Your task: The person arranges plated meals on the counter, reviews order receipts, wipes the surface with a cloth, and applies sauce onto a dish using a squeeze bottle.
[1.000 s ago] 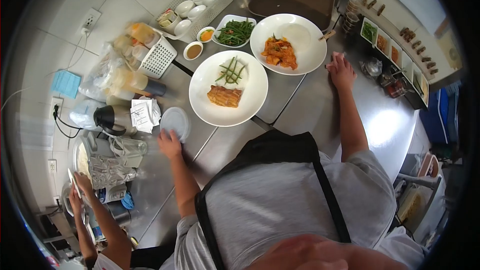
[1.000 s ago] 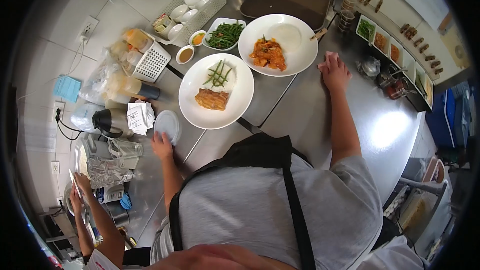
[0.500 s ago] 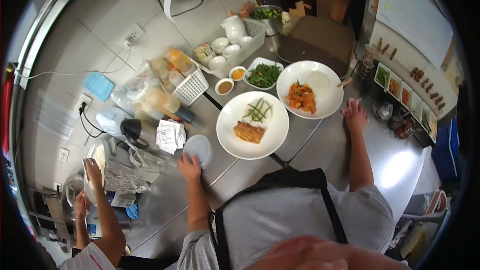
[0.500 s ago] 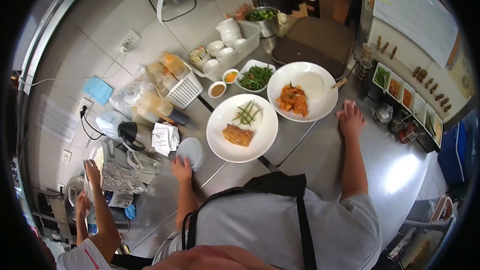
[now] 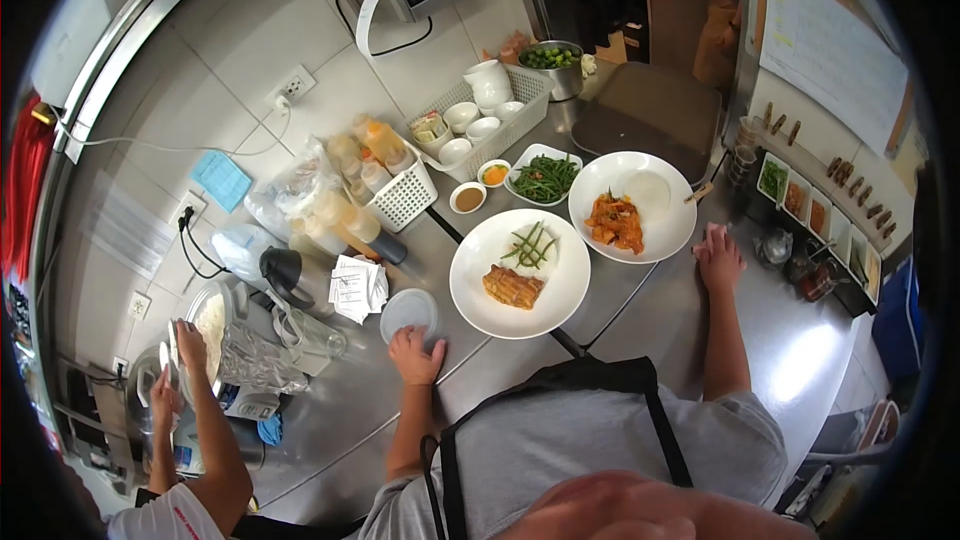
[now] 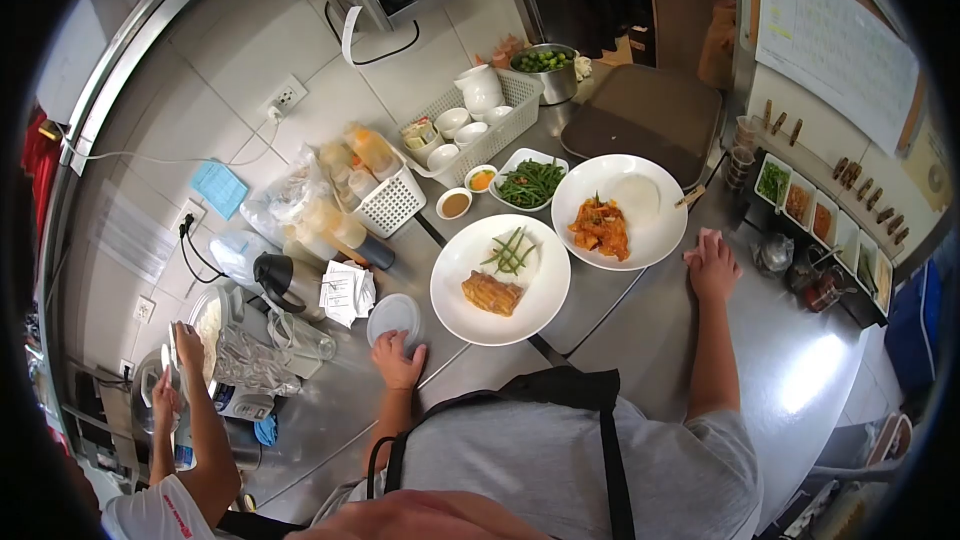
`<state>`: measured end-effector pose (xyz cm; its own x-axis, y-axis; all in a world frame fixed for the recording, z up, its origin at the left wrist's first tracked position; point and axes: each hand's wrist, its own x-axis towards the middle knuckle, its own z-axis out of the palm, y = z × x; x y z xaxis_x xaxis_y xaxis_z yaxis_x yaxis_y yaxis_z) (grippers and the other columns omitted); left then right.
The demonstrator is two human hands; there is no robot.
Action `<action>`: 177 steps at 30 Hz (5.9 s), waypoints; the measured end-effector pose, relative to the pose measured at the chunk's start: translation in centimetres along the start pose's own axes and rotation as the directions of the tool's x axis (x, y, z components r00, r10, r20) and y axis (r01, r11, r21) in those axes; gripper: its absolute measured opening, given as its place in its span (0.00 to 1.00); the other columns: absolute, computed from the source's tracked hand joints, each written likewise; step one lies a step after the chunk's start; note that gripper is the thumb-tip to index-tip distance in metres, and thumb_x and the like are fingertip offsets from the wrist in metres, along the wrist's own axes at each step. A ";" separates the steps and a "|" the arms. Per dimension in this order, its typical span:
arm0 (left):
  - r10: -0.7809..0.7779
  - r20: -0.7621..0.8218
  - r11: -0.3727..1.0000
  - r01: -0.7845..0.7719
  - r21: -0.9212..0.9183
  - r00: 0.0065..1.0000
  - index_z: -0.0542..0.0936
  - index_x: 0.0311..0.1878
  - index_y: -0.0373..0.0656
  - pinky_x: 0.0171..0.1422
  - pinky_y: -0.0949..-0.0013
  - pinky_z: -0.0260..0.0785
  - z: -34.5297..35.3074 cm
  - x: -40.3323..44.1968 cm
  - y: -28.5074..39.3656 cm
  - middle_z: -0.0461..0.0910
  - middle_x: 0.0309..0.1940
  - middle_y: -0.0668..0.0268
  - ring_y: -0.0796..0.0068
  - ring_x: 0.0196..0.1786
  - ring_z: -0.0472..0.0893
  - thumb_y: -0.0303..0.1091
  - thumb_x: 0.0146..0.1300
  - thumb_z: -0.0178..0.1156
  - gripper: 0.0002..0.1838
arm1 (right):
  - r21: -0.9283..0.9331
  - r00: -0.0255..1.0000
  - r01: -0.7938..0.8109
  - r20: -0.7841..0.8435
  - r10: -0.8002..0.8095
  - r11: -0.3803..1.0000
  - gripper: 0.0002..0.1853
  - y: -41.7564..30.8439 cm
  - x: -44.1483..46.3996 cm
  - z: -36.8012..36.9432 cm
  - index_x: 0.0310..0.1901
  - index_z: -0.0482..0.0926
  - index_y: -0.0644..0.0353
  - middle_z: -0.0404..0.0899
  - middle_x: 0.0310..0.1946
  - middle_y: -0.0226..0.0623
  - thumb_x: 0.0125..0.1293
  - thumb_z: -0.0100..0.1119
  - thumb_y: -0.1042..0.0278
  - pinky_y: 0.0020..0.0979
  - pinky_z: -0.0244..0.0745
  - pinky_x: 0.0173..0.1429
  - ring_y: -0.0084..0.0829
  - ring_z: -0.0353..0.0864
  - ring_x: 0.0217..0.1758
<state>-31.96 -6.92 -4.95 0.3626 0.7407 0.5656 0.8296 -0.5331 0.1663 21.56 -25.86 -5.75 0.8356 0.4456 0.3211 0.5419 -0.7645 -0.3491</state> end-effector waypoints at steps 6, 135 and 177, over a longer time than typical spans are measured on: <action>-0.085 -0.045 0.995 0.087 0.047 0.995 0.76 0.30 0.46 0.45 0.60 0.59 0.8 -0.4 0.0 0.72 0.32 0.65 0.62 0.41 0.70 0.34 0.41 0.64 0.10 | -0.006 1.000 0.021 -0.002 -0.021 1.000 0.24 0.3 -0.1 0.1 0.54 0.67 0.43 0.66 0.54 0.35 0.51 0.52 0.58 0.45 0.55 0.58 0.38 0.62 0.59; -0.176 0.003 0.984 0.176 0.035 0.984 0.76 0.28 0.43 0.43 0.58 0.63 1.2 0.0 -0.4 0.74 0.28 0.60 0.57 0.35 0.70 0.33 0.45 0.61 0.07 | -0.014 1.000 0.028 -0.002 -0.028 0.999 0.26 0.4 0.0 0.4 0.56 0.65 0.40 0.66 0.55 0.34 0.52 0.53 0.55 0.48 0.56 0.58 0.40 0.64 0.58; -0.272 -0.043 0.961 0.269 -0.071 0.961 0.76 0.27 0.42 0.41 0.56 0.63 1.6 -0.2 -0.9 0.75 0.28 0.57 0.55 0.37 0.72 0.33 0.44 0.57 0.07 | 0.307 0.925 0.376 -0.065 -0.375 0.874 0.23 1.4 1.1 1.0 0.53 0.68 0.52 0.72 0.49 0.39 0.55 0.55 0.57 0.36 0.67 0.51 0.38 0.72 0.49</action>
<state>-32.06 -5.96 -6.53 0.1043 0.8396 0.5330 0.8644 -0.3416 0.3689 23.34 -26.02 -6.74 0.5636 0.6686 0.4851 0.8156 -0.3575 -0.4549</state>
